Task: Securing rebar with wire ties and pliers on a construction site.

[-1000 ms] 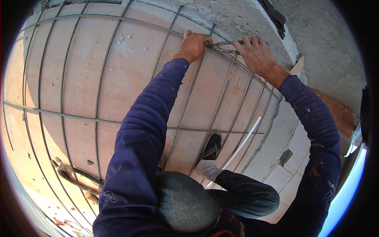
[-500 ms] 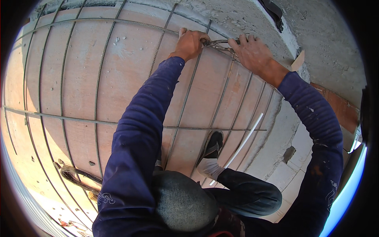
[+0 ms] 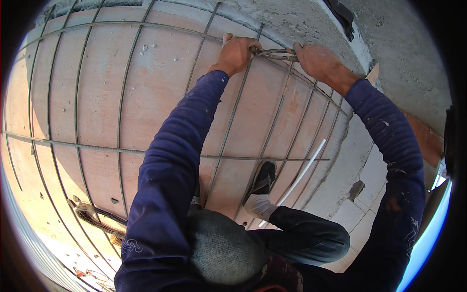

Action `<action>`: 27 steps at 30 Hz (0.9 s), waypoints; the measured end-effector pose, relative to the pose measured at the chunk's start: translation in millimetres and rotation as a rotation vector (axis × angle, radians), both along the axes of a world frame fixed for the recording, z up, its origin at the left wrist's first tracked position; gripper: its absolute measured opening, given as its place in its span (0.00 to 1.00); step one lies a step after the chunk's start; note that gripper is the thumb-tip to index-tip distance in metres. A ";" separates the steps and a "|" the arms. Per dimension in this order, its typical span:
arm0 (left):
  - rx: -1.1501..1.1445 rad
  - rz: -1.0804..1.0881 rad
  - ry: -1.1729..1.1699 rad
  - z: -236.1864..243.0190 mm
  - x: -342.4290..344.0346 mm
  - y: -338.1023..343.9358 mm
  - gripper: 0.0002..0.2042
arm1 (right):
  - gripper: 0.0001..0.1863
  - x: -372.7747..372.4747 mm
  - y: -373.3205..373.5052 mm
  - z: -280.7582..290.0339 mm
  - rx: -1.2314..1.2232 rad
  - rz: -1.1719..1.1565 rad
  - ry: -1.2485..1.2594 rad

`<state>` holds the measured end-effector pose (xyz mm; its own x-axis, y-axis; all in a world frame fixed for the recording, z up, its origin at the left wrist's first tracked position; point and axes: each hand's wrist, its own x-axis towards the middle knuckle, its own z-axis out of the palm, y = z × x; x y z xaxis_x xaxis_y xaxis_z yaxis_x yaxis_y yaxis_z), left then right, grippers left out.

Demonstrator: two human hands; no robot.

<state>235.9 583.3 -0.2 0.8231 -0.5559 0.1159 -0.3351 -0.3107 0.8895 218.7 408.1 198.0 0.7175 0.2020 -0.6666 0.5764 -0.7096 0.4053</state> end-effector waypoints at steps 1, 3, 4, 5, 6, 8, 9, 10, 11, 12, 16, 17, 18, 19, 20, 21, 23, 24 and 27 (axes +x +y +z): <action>-0.008 -0.008 0.015 -0.8 1.1 0.0 0.14 | 0.15 2.3 -5.4 -3.3 0.038 -0.002 0.025; -0.009 0.013 -0.022 -0.3 1.8 -5.7 0.13 | 0.16 6.8 -11.0 -7.6 0.083 -0.163 0.152; -0.006 0.017 -0.051 -0.9 1.3 -7.4 0.13 | 0.19 7.6 -9.9 -8.9 0.131 -0.341 0.286; -0.006 0.023 -0.047 -3.2 1.2 -7.5 0.13 | 0.19 7.9 -10.4 -9.0 0.129 -0.335 0.291; 0.008 0.015 -0.039 -9.6 1.6 -3.2 0.13 | 0.22 11.5 15.3 -2.5 0.091 -0.625 0.362; 0.004 0.007 -0.033 -7.0 3.1 -6.4 0.14 | 0.25 14.4 25.6 9.1 0.031 -0.919 0.421; -0.005 0.009 -0.039 -5.8 4.2 -6.6 0.14 | 0.26 13.9 25.1 10.8 0.104 -1.025 0.413; -0.013 0.010 -0.046 -4.8 4.3 -6.7 0.14 | 0.27 12.5 24.8 12.0 0.179 -1.132 0.403; -0.016 0.002 -0.043 -4.2 3.2 -6.3 0.14 | 0.27 11.3 24.9 12.1 0.177 -1.141 0.403; -0.011 0.011 -0.019 -4.3 4.1 -5.2 0.14 | 0.27 14.2 32.7 14.4 0.131 -1.081 0.416; 0.028 -0.001 -0.023 -1.5 4.6 -7.1 0.15 | 0.33 0.5 31.0 11.9 0.108 -0.940 0.360; 0.026 -0.003 -0.024 -0.8 5.8 -7.0 0.15 | 0.33 -0.1 28.7 9.7 0.106 -0.942 0.358; 0.024 -0.006 -0.016 -1.1 6.5 -7.3 0.15 | 0.33 -0.1 25.7 6.4 0.078 -0.973 0.369; 0.022 -0.008 -0.008 -1.2 6.5 -7.3 0.15 | 0.34 0.2 22.4 3.1 0.050 -1.005 0.380; 0.018 -0.014 -0.010 -1.5 5.6 -6.4 0.15 | 0.34 1.1 19.4 0.1 0.048 -1.011 0.377; 0.006 -0.011 0.021 -1.6 6.0 -5.8 0.15 | 0.36 3.6 13.5 -4.1 0.055 -0.987 0.405; -0.008 -0.005 0.046 2.3 7.6 -6.9 0.16 | 0.38 -2.0 2.8 -9.5 0.062 -0.960 0.425; 0.000 -0.012 0.026 2.2 7.7 -7.1 0.16 | 0.38 -8.2 3.2 -12.9 0.062 -0.885 0.366; 0.020 -0.028 0.000 1.5 9.2 -5.0 0.18 | 0.37 -12.7 9.7 -14.5 0.042 -0.901 0.260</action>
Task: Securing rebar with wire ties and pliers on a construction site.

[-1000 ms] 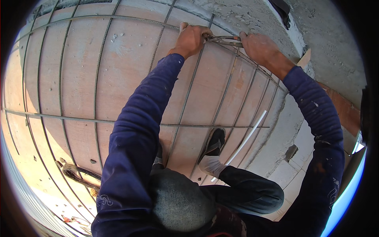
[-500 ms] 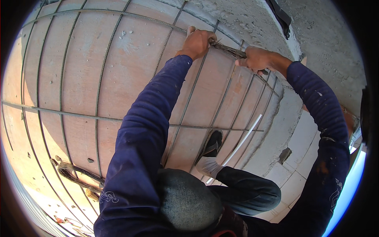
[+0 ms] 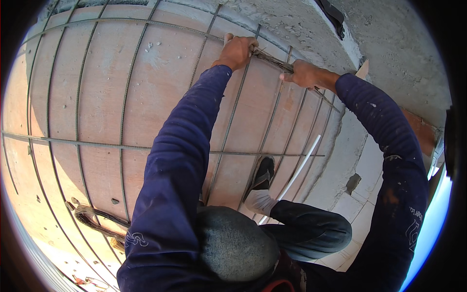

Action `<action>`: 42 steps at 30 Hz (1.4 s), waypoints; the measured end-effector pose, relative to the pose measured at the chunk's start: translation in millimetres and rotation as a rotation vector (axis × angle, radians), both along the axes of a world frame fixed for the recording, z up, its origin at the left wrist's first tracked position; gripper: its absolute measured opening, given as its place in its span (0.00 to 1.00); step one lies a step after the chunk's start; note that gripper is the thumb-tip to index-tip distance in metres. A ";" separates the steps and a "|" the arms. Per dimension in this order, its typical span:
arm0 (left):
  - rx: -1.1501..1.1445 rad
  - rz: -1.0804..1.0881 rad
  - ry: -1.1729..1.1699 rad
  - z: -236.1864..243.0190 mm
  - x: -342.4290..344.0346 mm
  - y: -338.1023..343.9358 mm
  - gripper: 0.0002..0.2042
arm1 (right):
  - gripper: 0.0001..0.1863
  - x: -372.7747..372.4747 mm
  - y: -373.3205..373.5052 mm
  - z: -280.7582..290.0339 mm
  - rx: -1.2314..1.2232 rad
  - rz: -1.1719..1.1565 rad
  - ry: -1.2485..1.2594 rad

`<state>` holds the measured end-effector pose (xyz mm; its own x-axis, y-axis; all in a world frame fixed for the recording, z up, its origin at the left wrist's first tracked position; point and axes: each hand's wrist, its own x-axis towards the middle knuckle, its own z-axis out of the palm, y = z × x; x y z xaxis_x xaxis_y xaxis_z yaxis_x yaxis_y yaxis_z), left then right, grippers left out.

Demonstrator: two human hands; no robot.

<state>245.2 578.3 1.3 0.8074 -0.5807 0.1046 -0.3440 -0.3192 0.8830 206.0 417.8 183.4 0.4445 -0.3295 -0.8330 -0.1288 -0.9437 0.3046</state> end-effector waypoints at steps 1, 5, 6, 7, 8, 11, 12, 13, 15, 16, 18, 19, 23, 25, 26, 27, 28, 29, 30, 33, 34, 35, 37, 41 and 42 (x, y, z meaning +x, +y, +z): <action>0.014 -0.007 0.000 -1.0 1.5 1.9 0.19 | 0.36 -1.2 7.6 2.0 -0.043 -0.085 -0.020; -0.002 -0.059 0.025 -1.0 -2.3 10.1 0.21 | 0.32 -24.4 16.3 9.2 0.127 -0.555 0.007; -0.117 0.073 -0.089 -6.5 -8.8 16.4 0.22 | 0.29 -34.3 33.7 18.5 0.223 -0.774 -0.013; -0.234 0.200 -0.206 -8.1 -14.3 23.8 0.23 | 0.27 -45.0 46.2 25.6 0.322 -0.995 -0.032; -0.248 0.188 -0.211 2.1 -26.0 24.4 0.23 | 0.27 -61.7 41.1 29.9 0.315 -1.005 -0.048; -0.478 0.226 0.287 30.6 -80.5 44.8 0.19 | 0.24 -109.3 35.1 30.1 0.672 -1.358 0.013; -0.549 0.186 0.447 29.1 -98.6 55.5 0.17 | 0.23 -121.5 49.3 26.2 0.820 -1.465 0.062; -0.538 0.179 0.448 31.2 -113.1 62.3 0.17 | 0.23 -135.4 58.7 21.4 0.961 -1.579 0.108; -0.946 0.048 1.138 35.3 -133.3 76.1 0.12 | 0.23 -157.9 74.5 7.3 1.099 -1.652 0.162; -0.931 0.042 1.137 37.3 -139.5 82.2 0.12 | 0.23 -166.5 79.4 1.5 1.229 -1.711 0.213; -0.920 0.050 1.150 40.8 -147.7 94.2 0.10 | 0.23 -180.7 85.2 -4.7 1.321 -1.747 0.251; -0.902 0.048 1.147 39.5 -149.0 98.0 0.10 | 0.23 -187.0 86.6 -8.4 1.397 -1.774 0.288; -0.701 0.039 1.079 46.0 -151.4 114.1 0.07 | 0.23 -200.9 94.5 -16.4 1.524 -1.640 0.215; -0.600 0.054 1.046 48.0 -148.7 125.6 0.07 | 0.23 -200.7 110.4 -22.2 1.492 -1.658 0.025; -0.428 0.123 0.983 47.0 -148.5 134.0 0.07 | 0.23 -200.1 117.8 -26.1 1.438 -1.666 -0.163; -0.258 0.208 0.911 46.1 -146.1 149.4 0.08 | 0.23 -199.2 125.1 -35.8 1.461 -1.648 -0.125; -0.224 0.302 0.817 46.3 -148.8 159.2 0.09 | 0.19 -202.0 128.3 -50.0 1.245 -1.505 -0.339; -0.181 0.405 0.719 45.8 -152.9 164.9 0.11 | 0.15 -202.8 132.5 -61.9 1.043 -1.337 -0.529; -0.047 0.419 0.532 54.8 -155.6 164.5 0.14 | 0.11 -206.5 126.0 -66.9 0.884 -1.299 -0.627; -0.094 0.436 0.354 73.6 -184.1 160.4 0.15 | 0.09 -223.2 88.0 -80.9 0.733 -1.246 -0.743; -0.079 0.423 0.368 80.0 -196.6 165.7 0.14 | 0.14 -231.1 67.3 -94.0 0.678 -1.217 -0.795; -0.073 0.401 0.384 86.2 -211.3 174.2 0.13 | 0.18 -232.2 66.2 -97.3 0.593 -1.121 -0.748; -0.036 0.569 0.256 85.3 -249.8 209.6 0.12 | 0.22 -228.0 57.5 -114.4 0.531 -0.996 -0.712; 0.293 1.041 -0.050 91.3 -316.8 325.8 0.10 | 0.27 -213.9 78.2 -126.0 0.468 -0.371 -1.077; 0.394 1.202 -0.092 91.4 -335.7 359.6 0.10 | 0.26 -203.1 92.6 -113.6 0.535 -0.481 -0.982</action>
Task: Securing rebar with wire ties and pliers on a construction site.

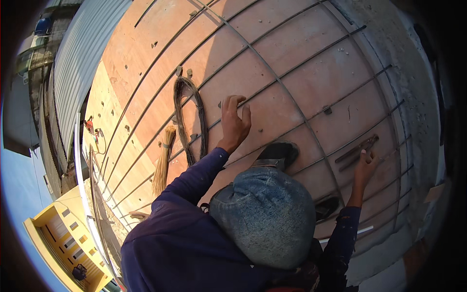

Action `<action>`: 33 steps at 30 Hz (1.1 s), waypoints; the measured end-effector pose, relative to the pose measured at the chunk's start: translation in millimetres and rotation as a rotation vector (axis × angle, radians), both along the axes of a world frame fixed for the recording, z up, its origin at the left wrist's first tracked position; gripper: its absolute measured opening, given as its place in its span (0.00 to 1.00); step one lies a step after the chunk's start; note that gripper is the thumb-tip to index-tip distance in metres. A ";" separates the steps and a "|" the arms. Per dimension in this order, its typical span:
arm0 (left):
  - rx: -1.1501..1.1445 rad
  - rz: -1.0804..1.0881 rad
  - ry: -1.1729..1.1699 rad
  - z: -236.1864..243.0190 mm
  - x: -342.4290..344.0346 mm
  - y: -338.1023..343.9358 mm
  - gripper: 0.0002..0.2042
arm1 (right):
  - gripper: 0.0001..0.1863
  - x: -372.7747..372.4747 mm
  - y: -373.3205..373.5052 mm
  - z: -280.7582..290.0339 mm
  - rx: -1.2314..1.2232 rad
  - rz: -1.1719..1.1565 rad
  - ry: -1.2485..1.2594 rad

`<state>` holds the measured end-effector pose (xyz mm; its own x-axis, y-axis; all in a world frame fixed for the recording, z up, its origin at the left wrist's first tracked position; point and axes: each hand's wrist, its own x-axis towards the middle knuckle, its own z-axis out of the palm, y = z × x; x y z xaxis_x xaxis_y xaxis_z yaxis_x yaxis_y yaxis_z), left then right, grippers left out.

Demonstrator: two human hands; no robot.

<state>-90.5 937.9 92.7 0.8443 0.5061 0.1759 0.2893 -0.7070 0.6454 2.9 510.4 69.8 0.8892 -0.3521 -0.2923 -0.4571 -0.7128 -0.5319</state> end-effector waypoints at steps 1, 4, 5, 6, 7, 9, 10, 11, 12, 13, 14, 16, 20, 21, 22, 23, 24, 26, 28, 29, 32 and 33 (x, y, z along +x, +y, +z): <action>0.028 0.136 0.090 6.0 -12.8 23.7 0.12 | 0.26 7.8 1.3 6.2 -0.001 0.017 -0.010; 0.271 0.336 0.114 -23.7 -41.0 81.8 0.16 | 0.24 32.2 12.2 21.7 0.067 0.128 -0.113; 0.221 0.435 0.119 -36.7 -46.4 101.6 0.20 | 0.23 37.9 23.0 27.5 0.047 0.198 -0.120; 0.162 0.528 0.121 -44.8 -41.7 112.6 0.24 | 0.21 44.6 31.8 34.7 0.018 0.263 -0.130; 0.158 0.536 0.107 -43.5 -32.8 116.7 0.24 | 0.21 49.7 41.7 38.9 0.017 0.269 -0.145; -0.036 0.563 0.408 -42.5 -11.0 119.7 0.31 | 0.19 59.2 62.6 50.6 0.075 0.419 -0.109; 0.065 0.586 0.492 -56.7 -9.7 128.9 0.33 | 0.19 62.0 80.2 53.5 0.079 0.428 -0.116; 0.066 0.595 0.486 -67.2 -13.9 139.7 0.33 | 0.18 63.3 98.9 56.9 0.115 0.531 -0.132; 0.071 0.616 0.502 -76.1 -24.2 156.8 0.33 | 0.18 65.0 119.9 61.1 0.161 0.639 -0.157; 0.055 0.607 0.523 -71.8 -16.1 153.3 0.32 | 0.18 67.7 129.0 68.9 0.147 0.632 -0.166; 0.065 0.534 0.376 -66.8 -22.4 143.6 0.25 | 0.17 69.6 138.3 76.1 0.215 0.688 -0.140; -0.323 0.442 0.262 -16.8 -13.3 98.6 0.20 | 0.16 68.6 142.7 89.0 0.319 0.716 -0.096; -0.815 0.155 0.290 96.0 -21.0 54.3 0.08 | 0.16 50.1 189.5 98.9 0.668 0.774 0.106; -0.875 0.104 0.272 109.1 -21.8 43.6 0.09 | 0.15 42.5 202.4 98.8 0.757 0.819 0.229; -0.939 0.051 0.253 113.5 -22.8 33.8 0.09 | 0.15 34.7 217.7 98.9 0.912 0.776 0.397; -0.955 0.026 0.270 113.7 -23.3 23.2 0.09 | 0.15 28.2 231.9 100.4 1.066 0.721 0.556; -0.989 -0.017 0.272 111.4 -23.7 10.3 0.10 | 0.15 20.4 242.6 98.0 1.265 0.501 0.709; -1.045 -0.055 0.259 109.9 -28.0 -8.0 0.11 | 0.15 9.4 262.1 85.6 1.467 0.266 0.850; -1.051 -0.050 0.225 105.1 -30.3 -25.7 0.11 | 0.15 5.8 265.8 79.2 1.459 0.224 0.809; -1.052 -0.031 0.183 102.6 -31.6 -31.6 0.12 | 0.15 7.7 260.5 78.2 1.457 0.212 0.802; -1.092 -0.033 0.151 101.8 -38.3 -42.6 0.12 | 0.15 7.3 249.7 74.9 1.523 0.254 0.845; -1.097 -0.041 0.100 101.8 -38.8 -45.3 0.12 | 0.14 8.8 247.2 72.6 1.499 0.289 0.835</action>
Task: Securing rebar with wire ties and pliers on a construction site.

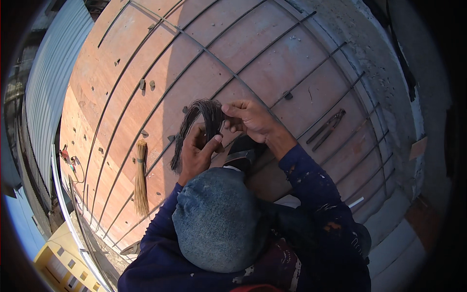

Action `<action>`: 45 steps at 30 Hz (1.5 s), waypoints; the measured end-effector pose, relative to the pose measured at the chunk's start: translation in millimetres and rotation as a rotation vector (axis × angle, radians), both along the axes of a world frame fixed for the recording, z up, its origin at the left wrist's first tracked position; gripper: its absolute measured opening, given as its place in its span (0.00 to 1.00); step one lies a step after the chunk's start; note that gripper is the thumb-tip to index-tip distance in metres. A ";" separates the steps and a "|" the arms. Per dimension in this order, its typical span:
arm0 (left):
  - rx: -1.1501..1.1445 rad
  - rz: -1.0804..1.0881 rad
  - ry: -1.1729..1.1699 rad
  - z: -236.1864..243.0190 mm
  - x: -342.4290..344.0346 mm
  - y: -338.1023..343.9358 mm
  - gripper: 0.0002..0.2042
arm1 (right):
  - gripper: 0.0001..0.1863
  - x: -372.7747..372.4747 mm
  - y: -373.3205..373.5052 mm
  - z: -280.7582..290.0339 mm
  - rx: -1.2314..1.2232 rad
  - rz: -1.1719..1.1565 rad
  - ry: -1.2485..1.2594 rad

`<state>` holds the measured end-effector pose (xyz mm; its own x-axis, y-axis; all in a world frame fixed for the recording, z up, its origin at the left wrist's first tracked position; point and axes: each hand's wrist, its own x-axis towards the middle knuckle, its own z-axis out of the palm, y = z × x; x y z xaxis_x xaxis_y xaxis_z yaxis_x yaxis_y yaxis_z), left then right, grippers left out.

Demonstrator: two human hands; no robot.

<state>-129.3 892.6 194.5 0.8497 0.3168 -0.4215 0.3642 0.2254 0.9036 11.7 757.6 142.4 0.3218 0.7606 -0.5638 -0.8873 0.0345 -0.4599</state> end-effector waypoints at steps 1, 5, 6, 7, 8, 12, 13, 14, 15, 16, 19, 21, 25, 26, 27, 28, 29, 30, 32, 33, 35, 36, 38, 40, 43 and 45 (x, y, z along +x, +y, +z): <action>0.000 -0.001 0.004 0.2 -0.9 -0.7 0.12 | 0.13 1.3 -1.9 -1.7 -0.009 0.021 -0.033; 0.012 0.005 0.026 1.1 1.7 -4.7 0.11 | 0.11 11.7 -7.3 4.0 -0.157 0.068 -0.114; 0.028 0.005 0.045 1.2 2.7 -4.3 0.11 | 0.11 16.2 -7.2 9.0 -0.210 0.119 -0.220; 0.029 0.007 0.047 0.4 2.6 -3.3 0.11 | 0.11 19.7 -6.6 14.2 -0.263 0.169 -0.326; 0.035 -0.013 0.065 -1.1 2.1 -2.4 0.11 | 0.11 21.9 -5.0 19.0 -0.262 0.172 -0.325; 0.004 -0.061 0.101 -5.4 4.6 -1.9 0.12 | 0.11 27.3 -1.8 36.9 -0.450 0.325 -0.679; 0.001 -0.060 0.100 -5.0 6.2 -2.9 0.12 | 0.11 27.7 -1.9 39.3 -0.465 0.330 -0.716; -0.026 -0.066 0.113 -3.8 8.4 -4.6 0.12 | 0.11 28.2 -2.7 39.0 -0.467 0.333 -0.717; -0.053 -0.072 0.128 -3.5 9.4 -5.6 0.13 | 0.11 28.0 -4.0 38.0 -0.485 0.336 -0.718; -0.056 -0.070 0.129 -5.2 10.0 -5.9 0.13 | 0.11 27.9 -5.3 37.1 -0.502 0.338 -0.720; -0.012 -0.100 0.090 -10.9 12.5 -6.3 0.12 | 0.11 29.9 -9.0 34.2 -0.536 0.340 -0.711; -0.007 -0.108 0.100 -11.5 13.9 -7.0 0.12 | 0.10 28.9 -8.9 31.2 -0.539 0.305 -0.698; -0.025 -0.118 0.106 -12.1 14.6 -9.4 0.12 | 0.10 24.5 -5.8 23.7 -0.607 0.254 -0.716; -0.034 -0.122 0.110 -13.1 14.5 -10.2 0.12 | 0.10 22.6 -5.5 19.0 -0.612 0.252 -0.716; -0.040 -0.120 0.118 -14.0 12.9 -10.2 0.13 | 0.11 19.2 -3.3 13.8 -0.642 0.208 -0.838; -0.039 -0.118 0.119 -15.4 12.4 -10.0 0.13 | 0.12 17.0 -2.4 9.9 -0.672 0.163 -0.960; -0.017 -0.139 0.115 -17.1 12.7 -9.7 0.13 | 0.12 16.1 -3.3 7.0 -0.670 0.165 -0.959; 0.006 -0.158 0.111 -17.5 12.8 -9.2 0.13 | 0.13 16.6 -3.3 6.4 -0.677 0.162 -0.933; 0.001 -0.162 0.124 -16.5 13.0 -9.6 0.13 | 0.15 19.4 -3.7 6.7 -0.682 0.161 -0.908; -0.007 -0.170 0.136 -16.3 13.4 -10.2 0.13 | 0.15 22.2 -4.0 8.7 -0.680 0.207 -0.930; -0.019 -0.162 0.141 -16.1 14.0 -12.6 0.13 | 0.14 25.0 -7.3 8.9 -0.676 0.254 -0.953; -0.019 -0.144 0.147 -14.8 13.6 -10.9 0.14 | 0.14 25.5 -5.7 7.3 -0.685 0.251 -0.994; 0.028 -0.185 0.144 -21.0 14.9 -14.7 0.14 | 0.13 29.2 -10.6 10.3 -0.724 0.228 -0.990; 0.104 -0.185 0.157 -18.9 13.6 -10.0 0.14 | 0.11 37.3 -14.3 17.2 -0.648 0.167 -0.796; 0.514 -0.341 0.035 -16.0 11.6 3.9 0.16 | 0.07 57.5 -22.4 45.4 -0.391 -0.029 -0.354; 0.531 -0.325 0.017 -15.1 15.4 3.7 0.17 | 0.05 69.5 -31.9 66.1 -0.211 -0.238 -0.188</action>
<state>-113.9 896.3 179.5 0.9324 0.2129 -0.2920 0.3541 -0.3777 0.8555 81.2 725.7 208.5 0.5884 0.5256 -0.6144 -0.7652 0.1166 -0.6331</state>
